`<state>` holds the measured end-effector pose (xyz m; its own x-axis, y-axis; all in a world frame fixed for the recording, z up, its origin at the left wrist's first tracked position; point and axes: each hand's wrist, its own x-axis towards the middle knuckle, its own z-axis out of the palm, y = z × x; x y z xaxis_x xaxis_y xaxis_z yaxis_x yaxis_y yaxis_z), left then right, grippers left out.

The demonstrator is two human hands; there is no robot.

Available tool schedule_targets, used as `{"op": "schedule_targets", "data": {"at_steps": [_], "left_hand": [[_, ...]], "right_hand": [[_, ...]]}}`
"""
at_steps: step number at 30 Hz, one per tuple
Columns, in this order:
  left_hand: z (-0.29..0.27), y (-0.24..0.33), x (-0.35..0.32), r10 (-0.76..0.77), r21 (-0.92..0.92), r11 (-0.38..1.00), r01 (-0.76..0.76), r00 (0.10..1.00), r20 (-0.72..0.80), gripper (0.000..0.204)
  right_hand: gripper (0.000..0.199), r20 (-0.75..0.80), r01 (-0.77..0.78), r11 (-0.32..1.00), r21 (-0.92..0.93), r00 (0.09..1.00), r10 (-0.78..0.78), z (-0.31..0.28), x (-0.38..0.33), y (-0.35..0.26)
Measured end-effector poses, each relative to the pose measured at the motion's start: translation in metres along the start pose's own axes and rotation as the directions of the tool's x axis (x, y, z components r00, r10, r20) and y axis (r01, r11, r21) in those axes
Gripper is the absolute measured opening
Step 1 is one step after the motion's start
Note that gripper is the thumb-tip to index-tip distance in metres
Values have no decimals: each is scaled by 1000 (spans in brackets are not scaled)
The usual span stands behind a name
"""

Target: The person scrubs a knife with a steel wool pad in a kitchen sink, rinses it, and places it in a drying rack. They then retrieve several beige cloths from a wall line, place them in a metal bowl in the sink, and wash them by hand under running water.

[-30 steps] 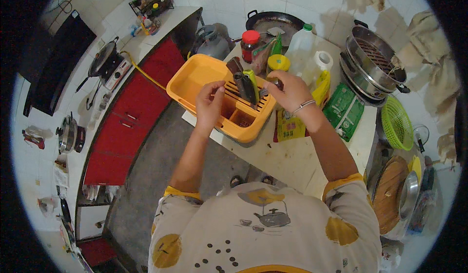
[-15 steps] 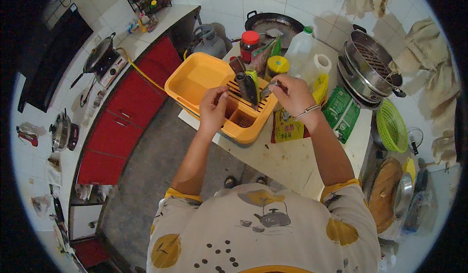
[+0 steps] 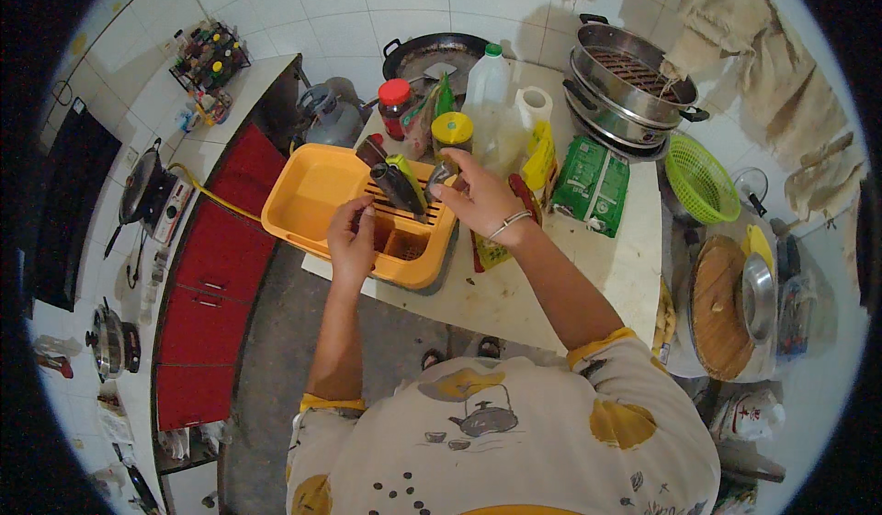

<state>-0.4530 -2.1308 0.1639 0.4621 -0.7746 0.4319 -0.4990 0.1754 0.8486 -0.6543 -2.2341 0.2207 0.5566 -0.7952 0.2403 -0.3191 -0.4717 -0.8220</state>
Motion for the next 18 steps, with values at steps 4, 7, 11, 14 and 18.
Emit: {"op": "schedule_targets", "data": {"at_steps": [4, 7, 11, 14, 18], "left_hand": [[-10, 2, 0, -47, -83, 995, 57, 991, 126, 19], [-31, 28, 5, -50, -37, 997, 60, 972, 230, 23], [-74, 64, 10, 30, -59, 998, -18, 975, 221, 28], [-83, 77, 15, -16, -258, 963, 77, 973, 230, 27], [-76, 24, 12, 257, 640, 642, -423, 905, 340, 30]], "right_hand": [[54, -148, -42, 996, 75, 988, 52, 1, -23, 3], [46, -187, 29, 998, 50, 982, -19, -2, -46, 5], [31, 150, 66, 924, 376, 980, -131, -18, -67, -47], [25, 462, -224, 782, 582, 882, -92, -17, -72, -65], [25, 385, 360, 860, -362, 898, -214, 25, -67, -47]]}}
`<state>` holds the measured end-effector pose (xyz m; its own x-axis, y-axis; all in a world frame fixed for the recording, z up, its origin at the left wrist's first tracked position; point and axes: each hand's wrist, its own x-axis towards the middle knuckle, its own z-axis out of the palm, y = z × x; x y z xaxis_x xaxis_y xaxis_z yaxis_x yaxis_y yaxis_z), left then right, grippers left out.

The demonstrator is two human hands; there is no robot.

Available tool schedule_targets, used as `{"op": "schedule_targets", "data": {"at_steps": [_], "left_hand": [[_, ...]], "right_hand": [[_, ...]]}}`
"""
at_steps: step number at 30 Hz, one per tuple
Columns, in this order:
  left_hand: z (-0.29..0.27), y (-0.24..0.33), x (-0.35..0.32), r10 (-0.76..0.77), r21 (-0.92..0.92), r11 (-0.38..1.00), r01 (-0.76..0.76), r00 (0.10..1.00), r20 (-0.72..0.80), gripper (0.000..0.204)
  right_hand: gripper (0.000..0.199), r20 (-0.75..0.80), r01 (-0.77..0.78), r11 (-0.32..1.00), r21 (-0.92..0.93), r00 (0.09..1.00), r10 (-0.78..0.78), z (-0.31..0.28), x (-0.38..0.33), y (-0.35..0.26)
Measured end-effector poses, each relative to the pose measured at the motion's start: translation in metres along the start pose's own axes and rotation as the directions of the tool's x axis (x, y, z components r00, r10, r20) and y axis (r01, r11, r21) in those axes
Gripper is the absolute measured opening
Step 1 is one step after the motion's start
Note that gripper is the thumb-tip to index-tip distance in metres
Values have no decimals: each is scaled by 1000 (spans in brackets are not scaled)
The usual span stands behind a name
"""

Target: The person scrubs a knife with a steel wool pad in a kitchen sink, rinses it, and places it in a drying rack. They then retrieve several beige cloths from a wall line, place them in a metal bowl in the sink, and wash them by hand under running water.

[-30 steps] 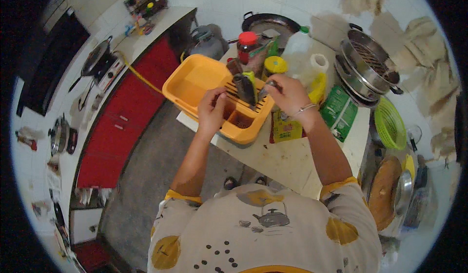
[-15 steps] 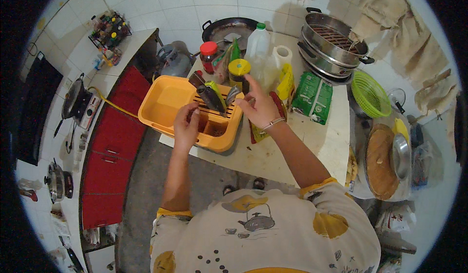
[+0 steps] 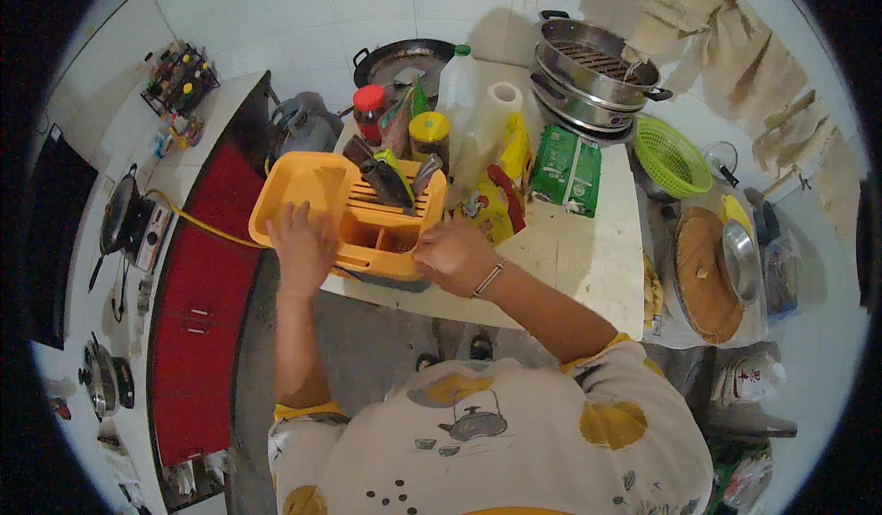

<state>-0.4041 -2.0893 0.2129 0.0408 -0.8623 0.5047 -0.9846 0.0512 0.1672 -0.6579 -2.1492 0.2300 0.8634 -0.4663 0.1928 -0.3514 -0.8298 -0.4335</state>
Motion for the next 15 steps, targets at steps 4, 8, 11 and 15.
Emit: {"op": "schedule_targets", "data": {"at_steps": [4, 8, 11, 15], "left_hand": [[14, -9, -20, -178, -559, 808, 186, 982, 70, 29], [8, 3, -23, -182, -607, 758, 240, 971, 157, 26], [31, -17, -39, -75, -500, 864, 62, 997, -5, 26], [26, -17, -52, -38, -255, 967, 0, 989, -143, 26]], "right_hand": [[23, -169, -26, 888, 458, 979, 115, 8, -3, -7], [22, -368, -43, 937, 347, 913, 178, 29, -7, 0], [17, -380, -183, 869, 460, 844, 379, 42, -17, 12], [16, -475, -278, 816, 507, 699, 534, 53, -24, 20]]}}
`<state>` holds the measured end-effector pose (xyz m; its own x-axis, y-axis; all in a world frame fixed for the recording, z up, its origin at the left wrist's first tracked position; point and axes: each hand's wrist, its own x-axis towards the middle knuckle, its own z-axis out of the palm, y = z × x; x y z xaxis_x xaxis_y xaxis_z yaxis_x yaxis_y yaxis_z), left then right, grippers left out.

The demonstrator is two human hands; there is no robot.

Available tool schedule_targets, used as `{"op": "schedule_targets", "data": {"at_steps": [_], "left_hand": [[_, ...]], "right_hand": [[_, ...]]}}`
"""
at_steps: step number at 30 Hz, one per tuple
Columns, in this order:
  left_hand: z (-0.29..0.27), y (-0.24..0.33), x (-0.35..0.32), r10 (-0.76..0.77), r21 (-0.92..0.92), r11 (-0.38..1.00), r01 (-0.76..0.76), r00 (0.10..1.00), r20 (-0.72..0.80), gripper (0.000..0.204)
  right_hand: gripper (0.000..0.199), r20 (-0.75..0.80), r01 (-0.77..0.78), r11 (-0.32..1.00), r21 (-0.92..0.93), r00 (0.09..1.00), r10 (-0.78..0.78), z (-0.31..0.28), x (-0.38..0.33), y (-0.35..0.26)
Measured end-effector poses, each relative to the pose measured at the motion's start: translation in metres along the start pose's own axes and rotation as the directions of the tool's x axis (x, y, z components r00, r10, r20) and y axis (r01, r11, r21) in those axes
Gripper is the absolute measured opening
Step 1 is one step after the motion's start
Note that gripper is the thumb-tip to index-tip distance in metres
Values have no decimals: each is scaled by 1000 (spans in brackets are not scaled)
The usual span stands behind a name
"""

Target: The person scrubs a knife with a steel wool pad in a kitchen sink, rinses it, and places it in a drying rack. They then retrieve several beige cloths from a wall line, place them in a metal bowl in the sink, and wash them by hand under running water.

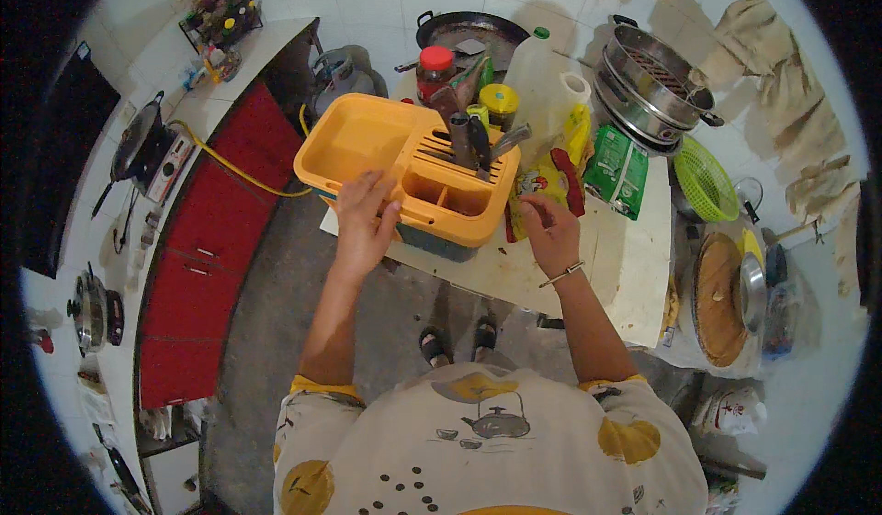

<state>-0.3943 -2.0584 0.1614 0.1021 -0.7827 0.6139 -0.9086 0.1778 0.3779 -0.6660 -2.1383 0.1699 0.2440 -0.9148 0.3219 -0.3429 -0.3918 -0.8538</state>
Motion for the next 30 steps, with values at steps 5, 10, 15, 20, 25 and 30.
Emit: {"op": "schedule_targets", "data": {"at_steps": [5, 10, 15, 20, 25, 30], "left_hand": [[8, -9, -11, -116, -29, 993, 113, 984, -135, 27], [5, -40, -14, -148, 17, 987, 158, 952, -266, 24], [0, -62, -37, -124, 43, 989, 139, 961, -246, 39], [12, -40, -38, -229, 27, 970, 243, 941, -250, 60], [1, -36, -38, -248, 285, 909, 306, 943, -222, 54], [-6, -44, -39, -63, 277, 952, 132, 967, -245, 52]], "right_hand": [[46, -2, -19, 983, -185, 1000, 19, 16, 10, 62], [48, 189, -161, 900, 405, 978, 90, 41, 24, 50], [54, 150, -88, 705, 703, 988, -26, 59, 14, 59], [54, 135, -62, 830, 554, 991, -16, 51, 12, 73], [51, 127, -113, 725, 679, 991, 36, 64, 5, 66], [59, 148, -151, 931, 332, 983, 107, 66, 9, 81]]}}
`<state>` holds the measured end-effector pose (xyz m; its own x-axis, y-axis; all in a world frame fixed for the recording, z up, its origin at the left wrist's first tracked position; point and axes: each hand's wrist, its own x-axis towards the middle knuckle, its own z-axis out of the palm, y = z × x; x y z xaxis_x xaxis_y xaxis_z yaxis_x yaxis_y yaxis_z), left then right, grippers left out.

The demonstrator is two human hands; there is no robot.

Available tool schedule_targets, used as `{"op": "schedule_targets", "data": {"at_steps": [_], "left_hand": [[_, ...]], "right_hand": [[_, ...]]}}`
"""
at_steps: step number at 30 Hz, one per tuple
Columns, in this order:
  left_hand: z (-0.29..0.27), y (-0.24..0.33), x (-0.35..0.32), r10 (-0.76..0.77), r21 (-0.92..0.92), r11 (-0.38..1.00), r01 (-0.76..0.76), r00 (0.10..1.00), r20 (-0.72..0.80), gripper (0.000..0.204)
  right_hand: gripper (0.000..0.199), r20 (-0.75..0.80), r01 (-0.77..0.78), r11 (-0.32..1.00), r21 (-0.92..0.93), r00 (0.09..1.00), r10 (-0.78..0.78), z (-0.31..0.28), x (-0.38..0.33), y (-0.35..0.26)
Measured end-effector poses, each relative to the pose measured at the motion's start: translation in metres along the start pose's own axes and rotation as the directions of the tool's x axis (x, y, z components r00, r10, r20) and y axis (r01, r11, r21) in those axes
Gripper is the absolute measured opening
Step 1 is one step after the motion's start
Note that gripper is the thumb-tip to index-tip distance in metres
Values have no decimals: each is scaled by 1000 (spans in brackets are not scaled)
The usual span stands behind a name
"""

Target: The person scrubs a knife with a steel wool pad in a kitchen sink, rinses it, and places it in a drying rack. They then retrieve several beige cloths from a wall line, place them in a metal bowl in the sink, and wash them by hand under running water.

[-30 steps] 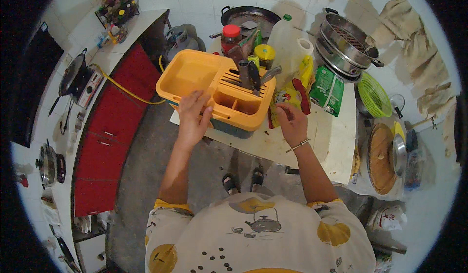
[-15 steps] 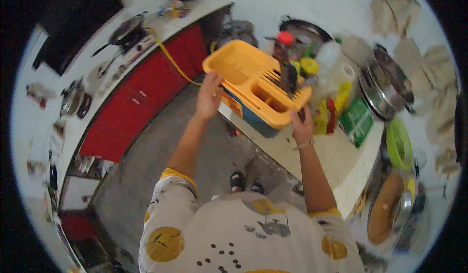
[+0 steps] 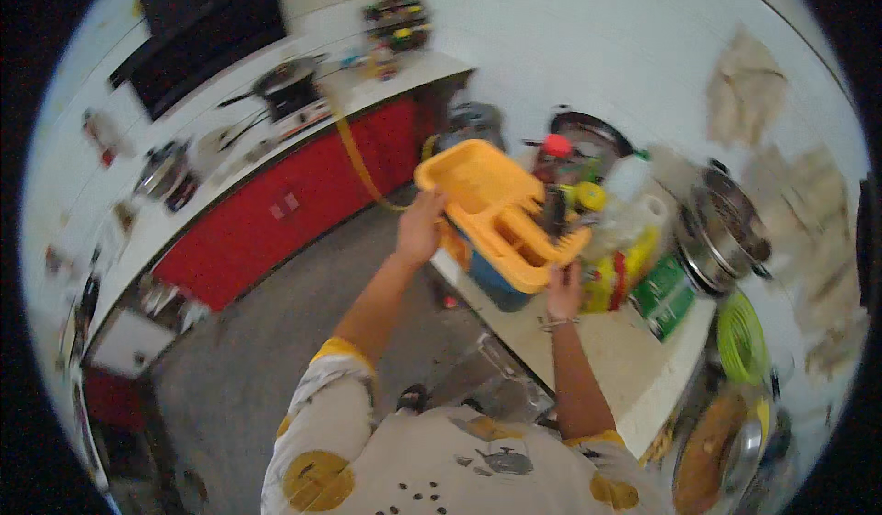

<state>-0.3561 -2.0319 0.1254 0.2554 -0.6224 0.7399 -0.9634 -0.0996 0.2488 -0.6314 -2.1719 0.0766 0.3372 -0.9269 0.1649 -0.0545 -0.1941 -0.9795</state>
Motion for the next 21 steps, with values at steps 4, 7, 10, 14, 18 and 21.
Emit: {"op": "schedule_targets", "data": {"at_steps": [4, 7, 10, 14, 18, 21], "left_hand": [[1, -3, -3, -53, -81, 995, 59, 996, 76, 61], [-4, -8, -6, -29, -65, 997, 38, 991, 130, 68], [-8, -11, 3, 32, -109, 994, -8, 974, 224, 70], [-16, -22, 0, 123, -231, 970, -70, 967, 223, 73], [-15, -19, -8, 113, -189, 979, -77, 976, 188, 75], [-14, -10, -7, 79, -239, 971, -27, 975, 207, 80]], "right_hand": [[63, -86, 121, 988, -98, 988, -129, 11, -2, -6], [64, -130, 29, 991, -133, 990, -46, 16, -7, -29], [58, -242, 198, 969, -145, 943, -229, 21, -3, -14], [48, -262, 28, 979, -201, 962, -81, 25, -10, -19], [52, -325, -151, 926, -345, 945, 33, 28, -21, -43], [54, -230, -103, 928, -358, 973, 19, 17, -27, -52]]}}
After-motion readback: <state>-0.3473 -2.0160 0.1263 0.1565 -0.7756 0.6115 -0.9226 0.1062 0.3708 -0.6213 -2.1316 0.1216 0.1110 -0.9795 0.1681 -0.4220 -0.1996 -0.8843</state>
